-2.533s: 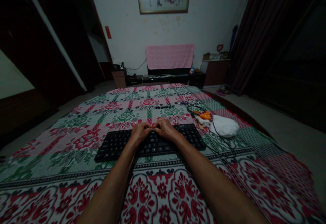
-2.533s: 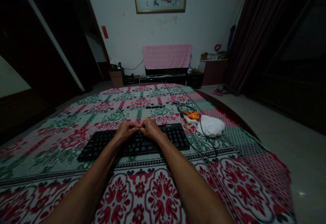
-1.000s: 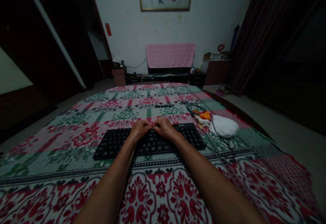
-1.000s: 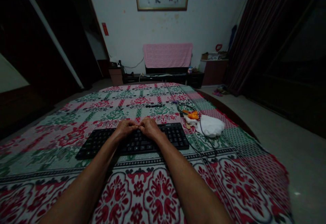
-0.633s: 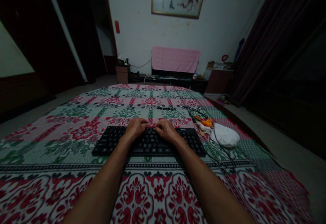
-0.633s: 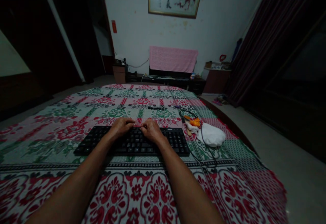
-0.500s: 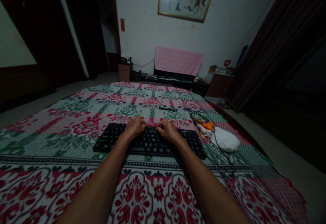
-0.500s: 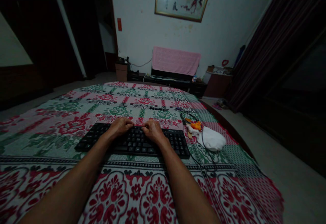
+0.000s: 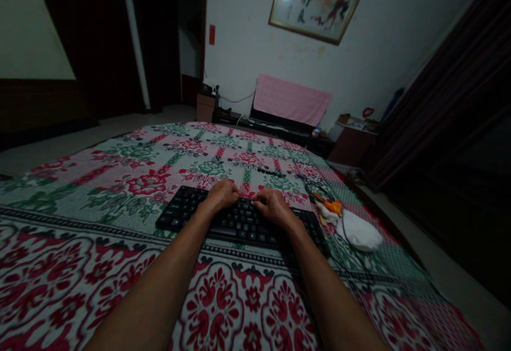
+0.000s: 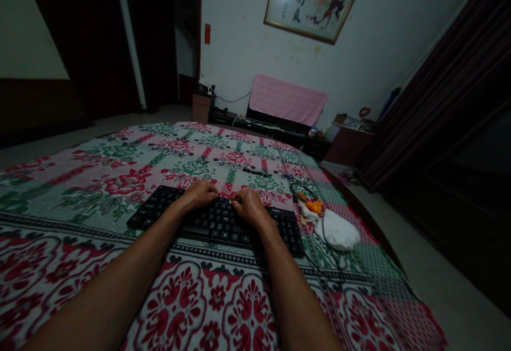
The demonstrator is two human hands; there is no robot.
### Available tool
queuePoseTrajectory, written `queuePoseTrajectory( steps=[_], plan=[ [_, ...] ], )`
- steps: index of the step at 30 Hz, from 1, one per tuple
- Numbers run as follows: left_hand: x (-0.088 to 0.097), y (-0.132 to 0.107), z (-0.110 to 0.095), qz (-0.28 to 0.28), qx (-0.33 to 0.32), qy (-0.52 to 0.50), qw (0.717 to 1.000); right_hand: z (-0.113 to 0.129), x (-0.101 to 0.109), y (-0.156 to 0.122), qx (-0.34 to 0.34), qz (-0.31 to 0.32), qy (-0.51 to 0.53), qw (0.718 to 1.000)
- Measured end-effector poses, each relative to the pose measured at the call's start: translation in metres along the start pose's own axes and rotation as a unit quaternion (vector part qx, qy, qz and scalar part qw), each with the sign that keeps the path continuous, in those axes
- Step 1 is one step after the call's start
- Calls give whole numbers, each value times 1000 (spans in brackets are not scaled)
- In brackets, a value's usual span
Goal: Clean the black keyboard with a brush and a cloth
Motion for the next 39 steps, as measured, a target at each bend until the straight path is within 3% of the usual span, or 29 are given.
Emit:
queuePoseTrajectory(
  steps=[22,25,29,31,35,39],
  plan=[
    [-3,1,1,12,25,15,1000,6,-3,7,-35,25,-53,998],
    [-3,0,1,21,21,27,999,-3,-6,14,-85,69,-20,994],
    [-4,1,2,31,24,37,999,-15,-10,20,-191,152,60,968],
    [-5,2,3,30,25,37,999,-17,-11,19,-199,162,83,963],
    [-5,2,3,35,24,34,999,-15,-11,17,-173,120,119,970],
    [-3,1,1,38,27,22,999,-18,-14,18,-204,154,105,961]
  ],
)
Point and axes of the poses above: each hand's wrist, its own y-axis towards the middle knuckle, its own x-axis out of the back of the hand, z = x × y, the point moved 4 cm from there along y, towards the middle knuckle, and after that the axes turned 14 degrees about -z, right-handed, at the moved point
